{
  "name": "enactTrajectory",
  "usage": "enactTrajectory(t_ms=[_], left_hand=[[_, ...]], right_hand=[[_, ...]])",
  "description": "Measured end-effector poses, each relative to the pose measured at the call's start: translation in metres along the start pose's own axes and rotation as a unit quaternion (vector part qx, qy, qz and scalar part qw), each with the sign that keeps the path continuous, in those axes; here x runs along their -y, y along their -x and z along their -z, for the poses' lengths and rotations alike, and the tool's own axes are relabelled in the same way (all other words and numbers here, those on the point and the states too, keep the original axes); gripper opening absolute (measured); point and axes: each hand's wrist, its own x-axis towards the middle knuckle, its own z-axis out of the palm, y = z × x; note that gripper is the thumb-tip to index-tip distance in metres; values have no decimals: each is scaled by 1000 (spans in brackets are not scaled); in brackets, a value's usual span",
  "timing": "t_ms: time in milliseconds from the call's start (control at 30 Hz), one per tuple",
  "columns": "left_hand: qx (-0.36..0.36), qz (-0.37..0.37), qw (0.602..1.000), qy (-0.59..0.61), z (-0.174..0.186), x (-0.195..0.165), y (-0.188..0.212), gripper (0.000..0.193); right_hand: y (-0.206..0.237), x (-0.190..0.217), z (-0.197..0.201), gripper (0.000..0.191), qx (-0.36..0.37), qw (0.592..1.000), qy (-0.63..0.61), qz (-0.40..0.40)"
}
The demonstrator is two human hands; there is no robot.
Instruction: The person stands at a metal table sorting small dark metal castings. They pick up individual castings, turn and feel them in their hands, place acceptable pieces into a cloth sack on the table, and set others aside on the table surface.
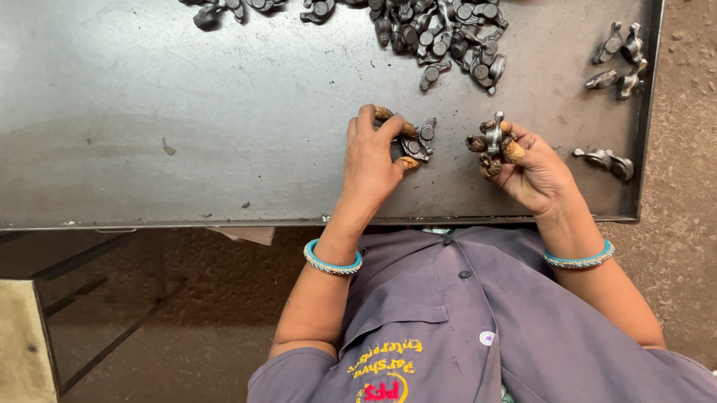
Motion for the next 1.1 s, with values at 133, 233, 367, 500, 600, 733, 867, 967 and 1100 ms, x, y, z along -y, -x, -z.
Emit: enactTrajectory(t_ms=[133, 233, 367, 500, 600, 733, 867, 967, 1100], left_hand=[[-7, -2, 1000, -7, -4, 3, 1, 49], [-4, 2, 1000, -13, -7, 5, 1, 49], [-18, 2, 1000, -18, -6, 3, 1, 53], [-24, 14, 1000, 10, 1, -5, 5, 61], [-38, 25, 999, 17, 7, -11, 12, 66], [-52, 22, 998, 14, 14, -8, 15, 66], [-58, 33, 998, 3, 15, -1, 14, 67], [-38, 51, 998, 16, 15, 0, 15, 63], [-38, 36, 998, 32, 15, -3, 13, 64]], right_hand=[[2, 0, -1, 41, -16, 999, 29, 3], [4, 4, -9, 40, 3, 996, 93, -7], [-5, 21, -39, 32, 49, 904, 417, -76], [-19, 40, -89, 36, 80, 950, 279, 118], [-24, 32, -123, 41, 37, 955, 225, 191], [-28, 0, -137, 50, 54, 573, 771, 274], [-34, -21, -111, 43, 11, 506, 815, 283], [-36, -23, -80, 34, -40, 703, 676, 219], [-29, -7, -42, 34, -11, 922, 355, 154]])
